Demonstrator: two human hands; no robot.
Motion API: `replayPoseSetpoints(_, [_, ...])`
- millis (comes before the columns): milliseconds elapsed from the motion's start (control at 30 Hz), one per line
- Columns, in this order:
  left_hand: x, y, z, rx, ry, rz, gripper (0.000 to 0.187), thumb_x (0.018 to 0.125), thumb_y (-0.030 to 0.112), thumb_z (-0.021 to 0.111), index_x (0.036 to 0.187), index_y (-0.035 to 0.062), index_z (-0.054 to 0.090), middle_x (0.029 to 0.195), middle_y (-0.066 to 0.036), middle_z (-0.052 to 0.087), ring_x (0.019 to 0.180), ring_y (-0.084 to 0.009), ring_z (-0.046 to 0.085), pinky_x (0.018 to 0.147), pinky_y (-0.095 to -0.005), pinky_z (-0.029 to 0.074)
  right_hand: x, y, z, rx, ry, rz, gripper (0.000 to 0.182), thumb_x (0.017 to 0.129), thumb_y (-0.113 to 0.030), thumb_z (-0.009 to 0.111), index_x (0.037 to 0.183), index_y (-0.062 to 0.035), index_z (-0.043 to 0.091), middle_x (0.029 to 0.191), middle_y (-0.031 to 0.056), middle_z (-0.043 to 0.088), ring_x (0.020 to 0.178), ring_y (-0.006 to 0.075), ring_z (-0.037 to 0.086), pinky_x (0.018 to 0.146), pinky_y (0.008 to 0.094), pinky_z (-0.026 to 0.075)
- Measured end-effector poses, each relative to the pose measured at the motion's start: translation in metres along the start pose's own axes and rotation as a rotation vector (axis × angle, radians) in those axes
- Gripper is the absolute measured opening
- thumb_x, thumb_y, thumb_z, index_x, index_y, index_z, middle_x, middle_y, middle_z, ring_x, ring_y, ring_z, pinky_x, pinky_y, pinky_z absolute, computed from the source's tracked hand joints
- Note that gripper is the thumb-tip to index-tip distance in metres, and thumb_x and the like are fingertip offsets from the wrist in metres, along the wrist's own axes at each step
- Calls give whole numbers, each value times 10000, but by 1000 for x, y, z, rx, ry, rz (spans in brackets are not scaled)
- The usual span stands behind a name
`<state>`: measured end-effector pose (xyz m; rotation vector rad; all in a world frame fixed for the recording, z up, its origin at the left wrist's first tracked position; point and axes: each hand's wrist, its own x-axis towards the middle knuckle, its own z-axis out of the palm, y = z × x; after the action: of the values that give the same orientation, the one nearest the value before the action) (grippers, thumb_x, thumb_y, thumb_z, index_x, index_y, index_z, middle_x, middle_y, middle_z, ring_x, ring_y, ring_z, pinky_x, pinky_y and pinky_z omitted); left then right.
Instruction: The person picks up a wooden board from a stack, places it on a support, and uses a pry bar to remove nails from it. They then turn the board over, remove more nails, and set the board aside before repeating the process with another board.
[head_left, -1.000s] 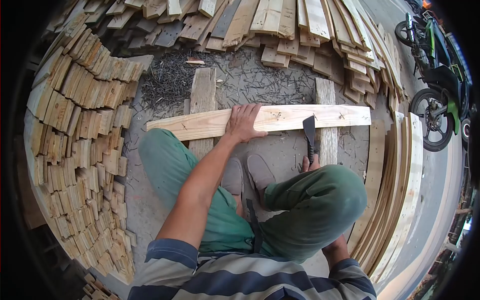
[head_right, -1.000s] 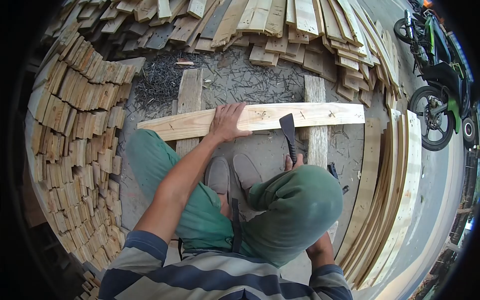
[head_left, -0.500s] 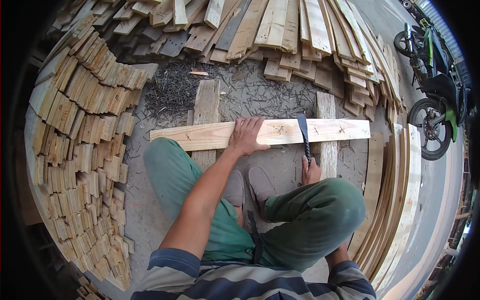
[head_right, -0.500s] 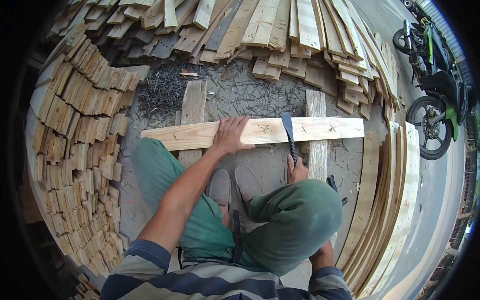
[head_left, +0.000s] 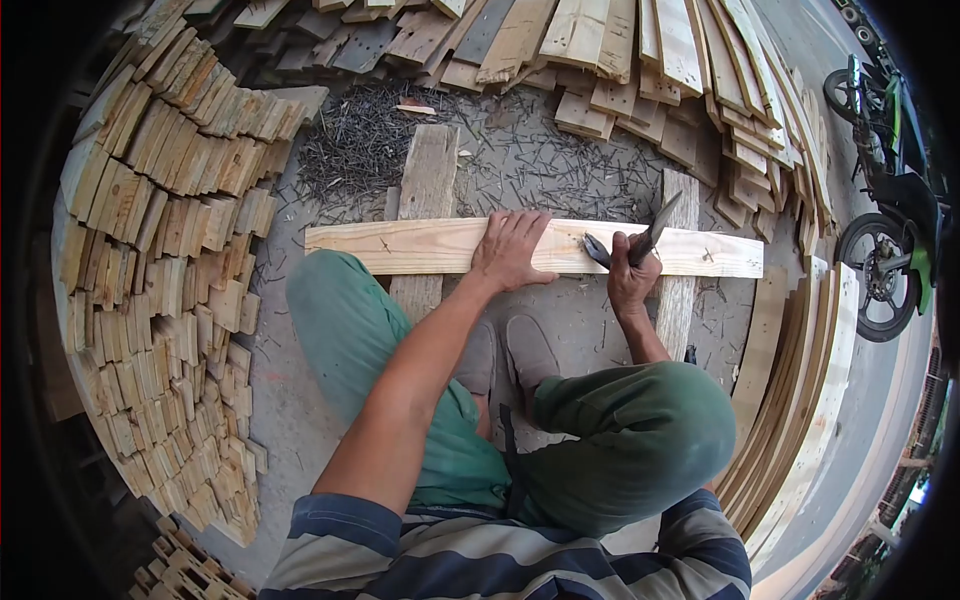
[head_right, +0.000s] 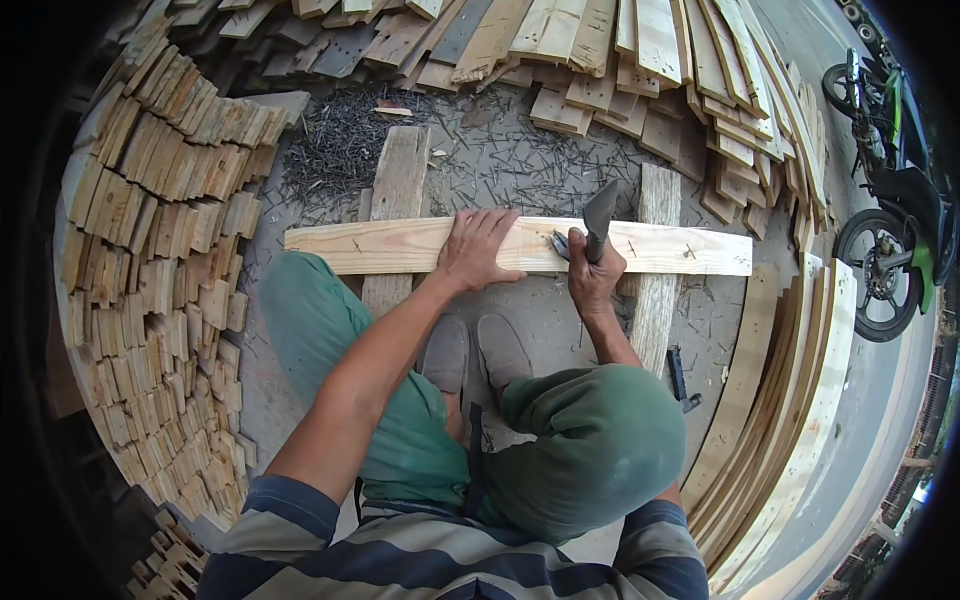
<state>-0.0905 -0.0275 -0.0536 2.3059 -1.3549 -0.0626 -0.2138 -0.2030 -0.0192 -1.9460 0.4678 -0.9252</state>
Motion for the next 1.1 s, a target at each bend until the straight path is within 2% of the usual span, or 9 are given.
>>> replayPoseSetpoints(167, [0, 1, -3, -13, 6, 8, 1009, 612, 536, 812, 1407, 43, 432, 1304, -118, 526, 1223, -261, 485, 1067, -428, 298, -4, -16, -4, -204, -133, -294, 304, 818, -107, 747, 684, -49, 480, 557, 125, 467, 474, 318, 490, 467, 370, 394])
replayPoseSetpoints(400, [2, -12, 19, 107, 110, 85, 975, 617, 627, 748, 1343, 30, 489, 1246, -110, 557, 1182, -244, 506, 1050, -428, 305, -15, -25, 9, -273, -285, -548, 353, 771, -164, 805, 667, -59, 484, 563, 90, 433, 476, 276, 471, 463, 394, 368])
replayPoseSetpoints(467, [1, -3, 6, -1, 129, 56, 954, 617, 614, 747, 1328, 29, 500, 1239, -111, 561, 1167, -247, 514, 1037, -423, 315, -20, -28, 12, -291, -327, -576, 323, 738, -156, 790, 659, -70, 489, 582, 73, 428, 496, 256, 472, 481, 383, 377])
replayPoseSetpoints(500, [1, -1, 2, -14, 152, 52, 878, 637, 486, 758, 1342, 33, 499, 1214, -111, 578, 1146, -253, 542, 1003, -421, 350, -23, -29, 14, -323, -384, -626, 293, 719, -157, 767, 659, -75, 492, 595, 66, 434, 514, 244, 486, 496, 375, 389])
replayPoseSetpoints(733, [3, -13, 19, 65, 174, 100, 928, 593, 488, 757, 1355, 29, 493, 1212, -109, 582, 1141, -261, 545, 991, -419, 355, -25, -23, 32, -403, -473, -774, 227, 645, -162, 699, 661, -101, 481, 627, 54, 446, 556, 219, 514, 525, 362, 413])
replayPoseSetpoints(833, [3, -5, 7, 102, 32, 44, 961, 624, 534, 770, 1392, 46, 460, 1238, -115, 574, 1164, -275, 534, 1039, -443, 323, -15, -24, 30, -325, -219, -476, 304, 703, -121, 773, 669, -69, 475, 588, 101, 470, 517, 303, 506, 490, 398, 393])
replayPoseSetpoints(867, [1, 7, -9, 69, -93, -32, 979, 634, 555, 775, 1407, 55, 445, 1254, -115, 565, 1181, -277, 523, 1058, -452, 307, -11, -15, 27, -257, -80, -241, 340, 822, -170, 761, 672, -50, 481, 558, 99, 452, 465, 254, 483, 471, 373, 376])
replayPoseSetpoints(933, [-1, 2, 2, 1, -2, -9, 1014, 639, 598, 777, 1428, 70, 421, 1296, -116, 534, 1218, -279, 491, 1086, -466, 274, 17, -13, 19, 82, 153, 335, 450, 963, -339, 656, 661, -70, 457, 560, -27, 394, 508, 66, 358, 442, 295, 308])
replayPoseSetpoints(1100, [2, 1, 4, 24, 2, -10, 1034, 612, 596, 786, 1417, 56, 425, 1299, -120, 518, 1227, -272, 470, 1081, -442, 273, 76, 9, -4, 414, 308, 714, 454, 956, -410, 645, 678, -152, 396, 511, -61, 342, 402, 58, 315, 382, 229, 232])
